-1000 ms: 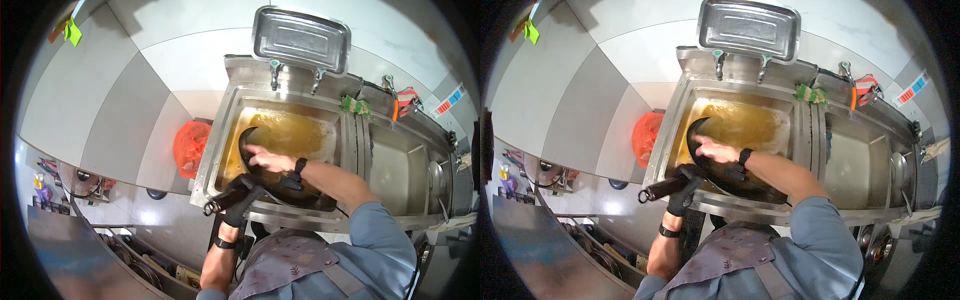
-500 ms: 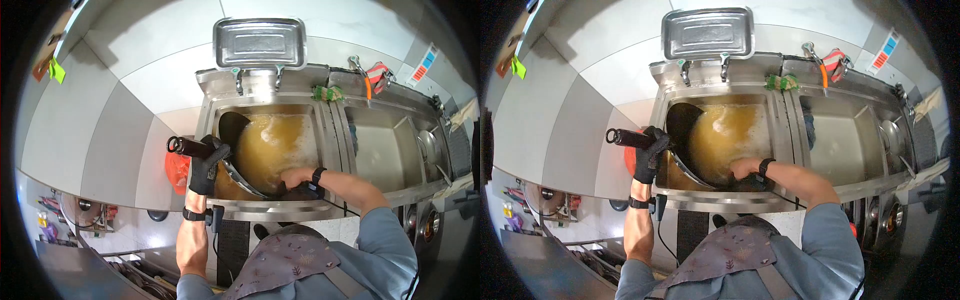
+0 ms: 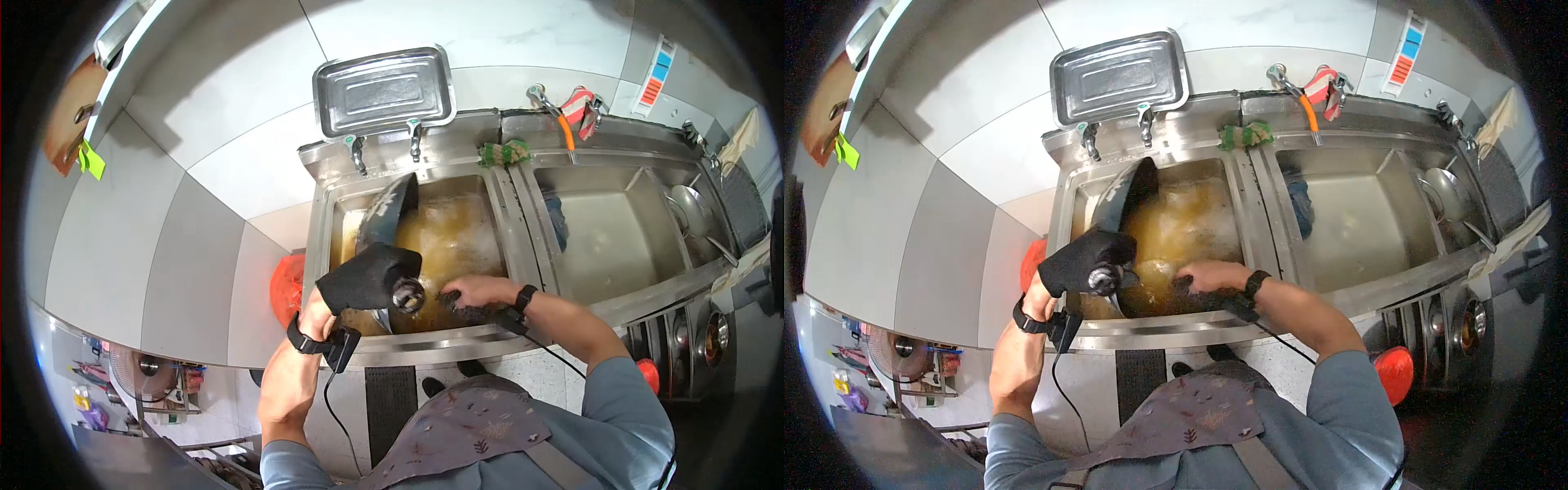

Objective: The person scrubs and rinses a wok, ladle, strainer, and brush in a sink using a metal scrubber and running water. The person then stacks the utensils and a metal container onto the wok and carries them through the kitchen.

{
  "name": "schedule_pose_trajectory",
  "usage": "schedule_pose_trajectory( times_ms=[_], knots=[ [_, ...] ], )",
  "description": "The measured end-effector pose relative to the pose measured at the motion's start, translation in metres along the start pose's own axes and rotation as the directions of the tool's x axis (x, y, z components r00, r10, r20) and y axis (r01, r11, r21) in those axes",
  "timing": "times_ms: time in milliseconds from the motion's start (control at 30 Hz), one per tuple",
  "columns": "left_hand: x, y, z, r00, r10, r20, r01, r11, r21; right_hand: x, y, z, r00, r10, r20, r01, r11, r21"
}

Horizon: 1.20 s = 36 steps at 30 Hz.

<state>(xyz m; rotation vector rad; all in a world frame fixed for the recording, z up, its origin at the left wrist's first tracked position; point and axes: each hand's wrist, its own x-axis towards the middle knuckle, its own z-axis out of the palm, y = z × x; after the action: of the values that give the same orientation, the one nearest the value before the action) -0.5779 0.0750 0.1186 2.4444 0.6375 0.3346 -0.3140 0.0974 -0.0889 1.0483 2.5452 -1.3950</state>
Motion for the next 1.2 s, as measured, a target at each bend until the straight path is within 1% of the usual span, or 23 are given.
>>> schedule_pose_trajectory(
  times_ms=[67, 100, 133, 233, 267, 300, 367, 500, 567, 667, 700, 767, 800, 833, 900, 933, 967, 1000, 1033, 1067, 1100, 1167, 1200],
  knots=[
    [0.015, 0.007, 0.005, 0.990, 0.107, 0.087, -0.115, 0.989, 0.089, -0.017, 0.015, -0.017, 0.997, -0.002, -0.076, 0.002, 1.000, 0.003],
    [0.018, 0.013, 0.009, 0.986, 0.127, 0.109, -0.137, 0.986, 0.096, -0.030, 0.024, -0.028, 0.972, -0.014, -0.234, 0.017, 1.000, 0.011],
    [0.019, 0.016, 0.013, 0.979, 0.155, 0.133, -0.168, 0.982, 0.092, -0.043, 0.020, -0.041, 0.923, -0.023, -0.385, 0.033, 0.999, 0.019],
    [0.015, 0.030, 0.029, 0.960, 0.212, 0.183, -0.228, 0.971, 0.072, -0.084, 0.020, -0.082, 0.758, 0.183, -0.626, 0.134, 0.895, 0.425],
    [0.012, 0.033, 0.035, 0.955, 0.226, 0.194, -0.243, 0.968, 0.068, -0.086, 0.036, -0.091, 0.666, 0.215, -0.714, 0.230, 0.851, 0.472],
    [0.009, 0.037, 0.039, 0.949, 0.240, 0.204, -0.257, 0.964, 0.061, -0.092, 0.028, -0.102, 0.665, 0.217, -0.714, 0.227, 0.852, 0.471],
    [0.005, 0.040, 0.051, 0.939, 0.259, 0.227, -0.277, 0.959, 0.054, -0.106, -0.007, -0.125, 0.518, 0.251, -0.818, 0.199, 0.894, 0.401],
    [-0.014, 0.033, 0.082, 0.913, 0.233, 0.335, -0.273, 0.959, 0.077, -0.070, -0.046, -0.142, 0.620, -0.023, -0.785, 0.154, 0.984, 0.092],
    [-0.026, 0.043, 0.088, 0.895, 0.172, 0.412, -0.258, 0.952, 0.162, -0.037, -0.055, -0.139, 0.659, -0.394, -0.641, 0.210, 0.915, -0.346],
    [-0.047, 0.042, 0.096, 0.923, 0.146, 0.357, -0.210, 0.967, 0.147, -0.009, -0.062, -0.121, 0.839, -0.335, -0.429, 0.202, 0.924, -0.326],
    [-0.056, 0.043, 0.095, 0.927, 0.138, 0.348, -0.200, 0.969, 0.147, -0.009, -0.063, -0.117, 0.837, -0.324, -0.441, 0.185, 0.926, -0.330],
    [-0.079, 0.046, 0.092, 0.984, 0.134, 0.119, -0.133, 0.991, -0.016, -0.013, -0.061, -0.112, 0.840, -0.325, -0.434, 0.193, 0.927, -0.320],
    [-0.091, 0.048, 0.092, 0.985, 0.131, 0.113, -0.130, 0.991, -0.022, -0.019, -0.061, -0.108, 0.836, -0.320, -0.445, 0.194, 0.932, -0.305],
    [-0.105, 0.052, 0.092, 0.995, 0.064, -0.078, -0.069, 0.996, -0.056, -0.025, -0.065, -0.103, 0.840, -0.320, -0.438, 0.196, 0.932, -0.306],
    [-0.132, 0.051, 0.108, 0.909, -0.117, -0.400, 0.037, 0.979, -0.202, -0.038, -0.073, -0.088, 0.863, -0.251, -0.438, 0.120, 0.945, -0.304],
    [-0.148, 0.046, 0.128, 0.905, -0.123, -0.408, 0.040, 0.977, -0.208, -0.041, -0.074, -0.077, 0.868, -0.252, -0.428, 0.122, 0.944, -0.308],
    [-0.166, 0.040, 0.152, 0.719, -0.337, -0.608, 0.064, 0.903, -0.425, -0.045, -0.075, -0.065, 0.889, -0.212, -0.406, 0.096, 0.953, -0.287],
    [-0.167, 0.035, 0.159, 0.524, -0.489, -0.697, 0.396, 0.865, -0.309, -0.049, -0.077, -0.054, 0.908, -0.173, -0.382, 0.069, 0.960, -0.270],
    [-0.168, 0.029, 0.165, 0.292, -0.608, -0.739, 0.690, 0.669, -0.278, -0.053, -0.081, -0.042, 0.911, -0.173, -0.374, 0.069, 0.959, -0.276],
    [-0.173, 0.008, 0.176, 0.275, -0.522, -0.807, 0.714, 0.673, -0.192, -0.056, -0.086, -0.029, 0.920, -0.147, -0.363, 0.058, 0.968, -0.245],
    [-0.164, 0.007, 0.173, 0.169, -0.576, -0.800, 0.554, 0.727, -0.406, -0.055, -0.090, -0.022, 0.927, -0.124, -0.353, 0.049, 0.976, -0.214],
    [-0.156, -0.001, 0.173, 0.077, -0.640, -0.764, 0.347, 0.736, -0.581, -0.047, -0.089, -0.011, 0.914, -0.143, -0.381, 0.065, 0.975, -0.211],
    [-0.156, -0.016, 0.179, 0.003, -0.650, -0.760, -0.245, 0.736, -0.631, -0.043, -0.090, -0.008, 0.897, -0.160, -0.411, 0.079, 0.975, -0.206]
  ],
)
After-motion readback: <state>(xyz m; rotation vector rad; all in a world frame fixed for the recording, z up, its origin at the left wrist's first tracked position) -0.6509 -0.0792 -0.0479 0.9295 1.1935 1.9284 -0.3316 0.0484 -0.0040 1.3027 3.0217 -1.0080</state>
